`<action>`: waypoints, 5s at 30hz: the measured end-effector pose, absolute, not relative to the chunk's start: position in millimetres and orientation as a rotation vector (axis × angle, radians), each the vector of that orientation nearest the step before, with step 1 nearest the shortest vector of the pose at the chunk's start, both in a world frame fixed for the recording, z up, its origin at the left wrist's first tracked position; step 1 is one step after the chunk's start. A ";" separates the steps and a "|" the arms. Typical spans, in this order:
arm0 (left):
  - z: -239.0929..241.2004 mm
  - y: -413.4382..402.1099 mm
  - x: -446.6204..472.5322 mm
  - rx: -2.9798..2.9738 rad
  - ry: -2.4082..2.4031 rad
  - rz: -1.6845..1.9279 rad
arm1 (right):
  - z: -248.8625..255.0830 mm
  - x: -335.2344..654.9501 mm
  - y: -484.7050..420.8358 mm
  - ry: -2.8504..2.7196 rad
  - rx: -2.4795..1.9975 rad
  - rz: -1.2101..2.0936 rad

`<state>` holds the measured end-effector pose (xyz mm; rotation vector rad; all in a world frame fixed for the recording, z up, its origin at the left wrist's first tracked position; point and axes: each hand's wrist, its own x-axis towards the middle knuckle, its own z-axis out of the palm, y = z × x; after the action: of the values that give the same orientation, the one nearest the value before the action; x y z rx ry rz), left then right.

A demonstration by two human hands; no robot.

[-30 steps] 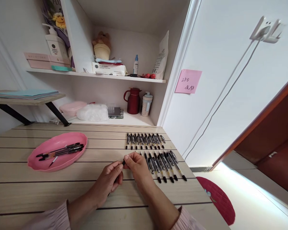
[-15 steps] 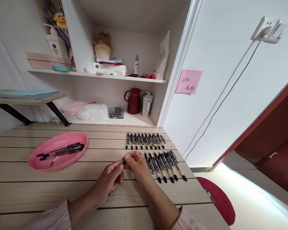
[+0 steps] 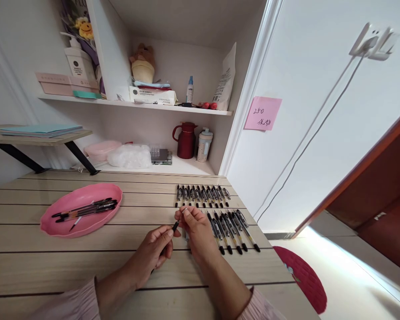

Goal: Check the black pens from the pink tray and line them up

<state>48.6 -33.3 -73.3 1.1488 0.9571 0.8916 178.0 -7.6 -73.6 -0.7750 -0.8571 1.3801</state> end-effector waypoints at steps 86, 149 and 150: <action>-84.4 -10.4 43.6 1.222 1.293 1.003 | -84.7 231.1 -79.9 -1.981 -1.781 0.230; -87.1 20.5 87.7 1.726 1.735 0.594 | -148.4 223.6 -110.6 -2.226 -1.342 -0.151; -86.7 20.4 88.0 1.725 1.731 0.592 | -148.7 223.5 -110.3 -2.227 -1.339 -0.156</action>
<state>88.0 20.4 -86.7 1.7248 1.7311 0.5920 223.5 -110.3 -148.7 -1.3389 -2.2274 -0.1565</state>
